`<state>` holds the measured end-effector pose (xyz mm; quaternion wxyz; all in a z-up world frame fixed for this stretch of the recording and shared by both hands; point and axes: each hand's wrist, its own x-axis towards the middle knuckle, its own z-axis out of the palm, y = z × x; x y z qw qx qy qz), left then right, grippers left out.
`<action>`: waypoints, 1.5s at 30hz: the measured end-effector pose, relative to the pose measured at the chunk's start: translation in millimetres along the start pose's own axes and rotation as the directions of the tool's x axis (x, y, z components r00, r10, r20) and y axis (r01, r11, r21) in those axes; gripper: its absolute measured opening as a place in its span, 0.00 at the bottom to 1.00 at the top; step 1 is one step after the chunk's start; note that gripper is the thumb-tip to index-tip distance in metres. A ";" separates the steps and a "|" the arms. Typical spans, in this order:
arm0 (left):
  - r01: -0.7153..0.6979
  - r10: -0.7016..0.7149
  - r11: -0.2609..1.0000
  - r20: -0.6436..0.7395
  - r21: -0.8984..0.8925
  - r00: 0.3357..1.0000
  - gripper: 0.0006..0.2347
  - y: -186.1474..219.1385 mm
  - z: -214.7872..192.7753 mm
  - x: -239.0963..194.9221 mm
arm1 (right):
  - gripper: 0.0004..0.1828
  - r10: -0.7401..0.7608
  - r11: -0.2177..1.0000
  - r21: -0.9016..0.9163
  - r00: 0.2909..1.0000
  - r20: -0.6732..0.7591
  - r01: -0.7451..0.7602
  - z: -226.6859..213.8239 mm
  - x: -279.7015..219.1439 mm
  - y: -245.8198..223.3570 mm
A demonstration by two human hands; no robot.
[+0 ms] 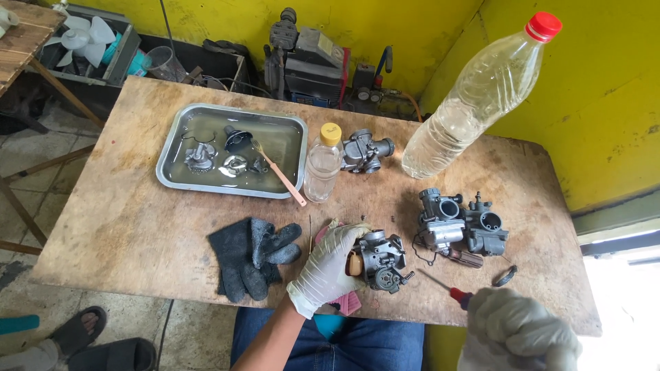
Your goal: Disassembling and cleaning internal components of a motorcycle carburetor using a screwdriver and cleaning fluid.
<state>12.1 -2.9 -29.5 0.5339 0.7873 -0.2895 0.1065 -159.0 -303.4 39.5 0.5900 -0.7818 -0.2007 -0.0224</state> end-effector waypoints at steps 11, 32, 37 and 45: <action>0.058 -0.053 0.997 0.097 -0.045 0.994 0.24 43.1 -30.5 15.3 | 0.18 -0.200 0.732 0.438 0.780 -0.593 0.521 84.2 158.2 -86.5; 0.046 -0.050 0.998 0.083 0.043 0.995 0.30 28.1 -18.7 7.6 | 0.19 -0.339 0.812 0.459 0.932 -0.131 0.360 74.8 196.4 -96.0; 0.058 -0.065 0.996 0.116 0.063 0.991 0.34 24.7 -18.4 6.8 | 0.22 -0.296 0.895 0.340 0.955 -0.033 0.289 80.6 199.7 -101.3; 0.074 -0.068 0.996 0.117 -0.053 0.991 0.26 22.8 -19.4 7.7 | 0.19 -0.286 0.869 0.270 0.866 -0.411 0.415 109.1 197.3 -99.5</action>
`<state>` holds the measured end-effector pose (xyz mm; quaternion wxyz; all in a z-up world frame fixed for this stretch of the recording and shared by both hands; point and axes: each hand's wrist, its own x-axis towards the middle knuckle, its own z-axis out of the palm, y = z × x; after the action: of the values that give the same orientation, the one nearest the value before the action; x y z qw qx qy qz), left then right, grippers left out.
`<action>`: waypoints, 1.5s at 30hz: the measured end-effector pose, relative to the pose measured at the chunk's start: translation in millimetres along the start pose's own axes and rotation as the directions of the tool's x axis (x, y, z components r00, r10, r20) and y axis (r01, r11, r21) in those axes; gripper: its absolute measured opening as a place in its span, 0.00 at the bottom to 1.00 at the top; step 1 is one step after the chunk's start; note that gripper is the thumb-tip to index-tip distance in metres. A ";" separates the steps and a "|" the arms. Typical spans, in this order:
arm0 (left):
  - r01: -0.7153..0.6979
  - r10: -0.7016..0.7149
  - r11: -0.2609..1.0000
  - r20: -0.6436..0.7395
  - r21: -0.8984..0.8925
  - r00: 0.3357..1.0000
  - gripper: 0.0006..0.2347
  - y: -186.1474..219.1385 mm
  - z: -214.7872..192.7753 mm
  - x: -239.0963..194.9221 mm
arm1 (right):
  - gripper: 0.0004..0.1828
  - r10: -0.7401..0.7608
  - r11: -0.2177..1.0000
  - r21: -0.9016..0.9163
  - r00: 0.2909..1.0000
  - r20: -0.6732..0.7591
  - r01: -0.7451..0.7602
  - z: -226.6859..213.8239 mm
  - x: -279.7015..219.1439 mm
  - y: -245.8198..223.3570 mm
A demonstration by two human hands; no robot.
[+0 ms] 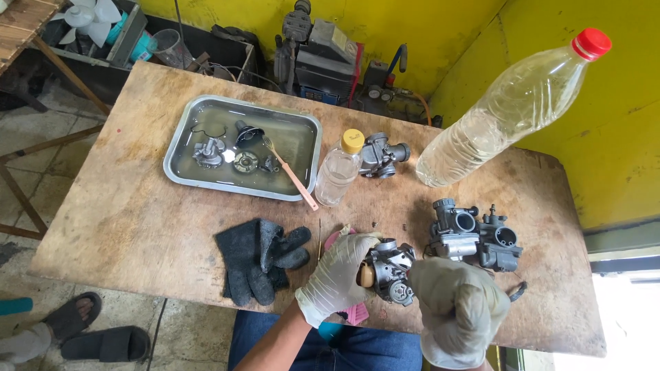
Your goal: Disassembling and cleaning internal components of a motorcycle carburetor using a screwdriver and cleaning fluid.
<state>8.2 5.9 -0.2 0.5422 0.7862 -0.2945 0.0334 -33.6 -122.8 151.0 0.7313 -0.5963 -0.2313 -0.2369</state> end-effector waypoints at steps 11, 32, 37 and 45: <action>-0.042 0.042 0.998 -0.008 0.045 0.999 0.30 -0.1 0.2 1.9 | 0.23 0.039 0.992 -0.124 0.997 0.062 -0.031 19.7 21.1 -23.7; 0.024 -0.016 0.992 -0.061 0.127 0.998 0.29 -6.2 22.5 -7.2 | 0.28 -0.002 0.785 -0.607 0.981 0.196 0.122 -83.0 -6.2 -12.8; -0.066 0.076 0.976 -0.041 0.208 0.996 0.22 1.0 12.1 -6.0 | 0.19 0.221 0.392 -0.889 0.962 -0.159 -0.237 -56.0 -17.8 -62.6; -0.097 0.162 0.921 -0.145 0.378 0.976 0.27 -6.4 17.1 -6.3 | 0.17 0.542 0.111 -0.482 0.459 -0.704 -0.869 -71.5 -44.3 -74.8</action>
<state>1.6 -4.8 -14.9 0.4051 0.8467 -0.2862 0.1925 -110.8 -203.1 167.5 0.4150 -0.8338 0.3632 -0.0273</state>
